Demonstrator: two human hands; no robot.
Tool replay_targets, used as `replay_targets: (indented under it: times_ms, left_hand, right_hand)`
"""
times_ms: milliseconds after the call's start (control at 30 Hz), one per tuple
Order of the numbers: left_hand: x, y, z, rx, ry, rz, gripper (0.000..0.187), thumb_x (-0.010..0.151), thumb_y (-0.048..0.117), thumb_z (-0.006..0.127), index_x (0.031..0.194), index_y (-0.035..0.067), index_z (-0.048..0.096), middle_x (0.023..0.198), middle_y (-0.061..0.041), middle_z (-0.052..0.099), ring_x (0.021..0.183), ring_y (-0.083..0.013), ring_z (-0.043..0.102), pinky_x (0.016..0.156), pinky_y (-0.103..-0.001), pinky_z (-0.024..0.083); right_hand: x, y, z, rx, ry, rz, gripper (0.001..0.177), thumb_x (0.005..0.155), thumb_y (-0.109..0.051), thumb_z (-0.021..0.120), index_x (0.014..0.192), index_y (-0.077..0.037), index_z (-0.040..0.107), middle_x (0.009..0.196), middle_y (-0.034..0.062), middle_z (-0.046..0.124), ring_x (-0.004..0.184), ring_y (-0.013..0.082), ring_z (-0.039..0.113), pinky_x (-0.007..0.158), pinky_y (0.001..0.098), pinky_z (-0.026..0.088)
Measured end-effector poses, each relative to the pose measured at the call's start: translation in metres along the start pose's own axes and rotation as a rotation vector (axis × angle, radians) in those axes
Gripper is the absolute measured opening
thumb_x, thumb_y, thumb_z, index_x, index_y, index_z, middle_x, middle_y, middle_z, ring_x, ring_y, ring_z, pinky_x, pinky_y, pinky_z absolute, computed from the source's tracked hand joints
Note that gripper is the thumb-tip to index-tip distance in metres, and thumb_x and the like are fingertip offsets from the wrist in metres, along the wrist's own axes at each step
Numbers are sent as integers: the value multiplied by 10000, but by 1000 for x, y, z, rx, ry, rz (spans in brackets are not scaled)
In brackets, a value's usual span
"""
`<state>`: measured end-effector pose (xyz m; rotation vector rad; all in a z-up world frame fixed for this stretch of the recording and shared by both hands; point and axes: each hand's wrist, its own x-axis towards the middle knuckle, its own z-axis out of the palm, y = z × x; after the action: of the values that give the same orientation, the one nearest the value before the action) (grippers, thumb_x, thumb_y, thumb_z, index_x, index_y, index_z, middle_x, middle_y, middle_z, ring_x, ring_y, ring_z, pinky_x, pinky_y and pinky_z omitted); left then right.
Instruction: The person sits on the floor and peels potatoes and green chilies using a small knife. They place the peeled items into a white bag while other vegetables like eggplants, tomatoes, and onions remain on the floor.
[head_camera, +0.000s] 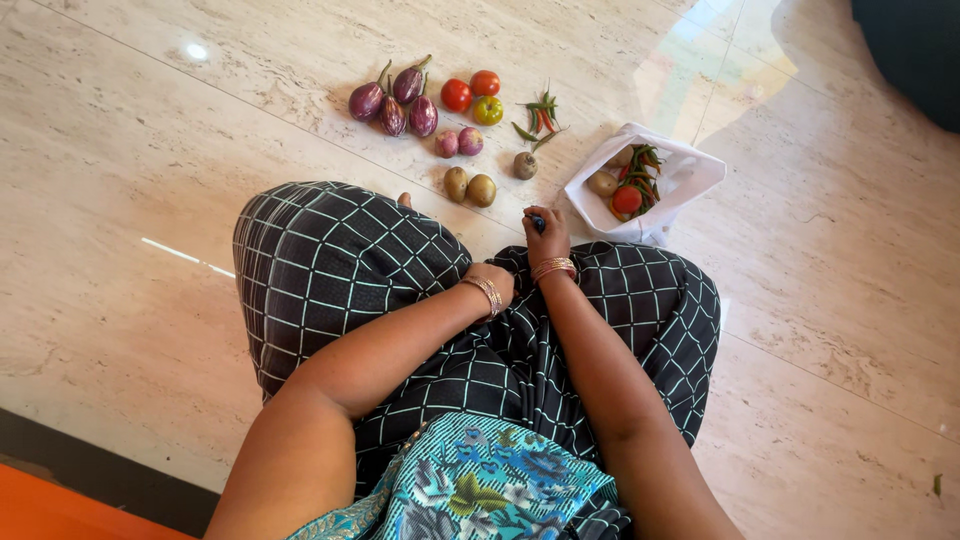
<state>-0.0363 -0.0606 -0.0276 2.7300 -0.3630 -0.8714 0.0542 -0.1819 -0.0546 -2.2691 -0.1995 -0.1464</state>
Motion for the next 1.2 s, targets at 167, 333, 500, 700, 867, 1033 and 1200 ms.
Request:
replay_targets:
  times_ms: [167,333,500,700,867,1033,1200]
  left_hand:
    - [-10,11,-5,126,-83,-155,316,970,282,586,1189,132,757,1230,-97,732,1140,-279,683,984,-548,480]
    - [13,12,15,103,-110,-196,305,976,267,608,1175,104,770,1210,-116,750,1099,-288,720,870,-498,551]
    - [38,8,14,192,-344,-66,297,866,216,707,1136,120,785,1215,-86,768,1105,-273,746,780,-464,586]
    - [22,1,24,-101,153,-159,379,862,166,698,1209,15,678,1267,-203,597,1111,-367,636,870,-457,565]
    - [10,17,22,-122,459,19,260,869,127,609,1103,33,674,1182,-180,624,1092,-369,628,844,-477,572]
    - [-6,31,13,-254,163,160,310,931,222,517,1040,50,751,1110,-182,729,1053,-358,695,916,-460,563]
    - [5,45,19,-200,-171,171,542,979,409,424,1027,1,778,1074,-225,752,999,-375,724,899,-476,560]
  right_hand:
    - [7,-2,3,47,-5,30,152,894,-204,768,1031,-138,757,1020,103,664,889,271,693,795,374,563]
    - [18,7,10,99,-8,23,141,906,-168,764,1026,-95,755,1012,112,660,814,234,699,754,351,573]
    - [23,0,18,252,-67,79,148,897,-140,749,1031,-77,751,987,96,655,745,178,703,667,313,587]
    - [19,0,24,276,-96,81,132,902,-128,750,1021,-72,749,984,83,638,737,156,700,639,282,576]
    - [22,7,29,373,-110,84,131,921,-112,735,1040,-59,742,964,58,658,739,110,675,631,253,548]
    - [23,7,25,467,-144,190,154,949,-128,719,1084,-53,721,877,24,702,695,63,610,598,220,494]
    - [20,1,30,471,-196,287,155,954,-124,718,1092,-54,724,847,40,713,653,77,563,563,231,458]
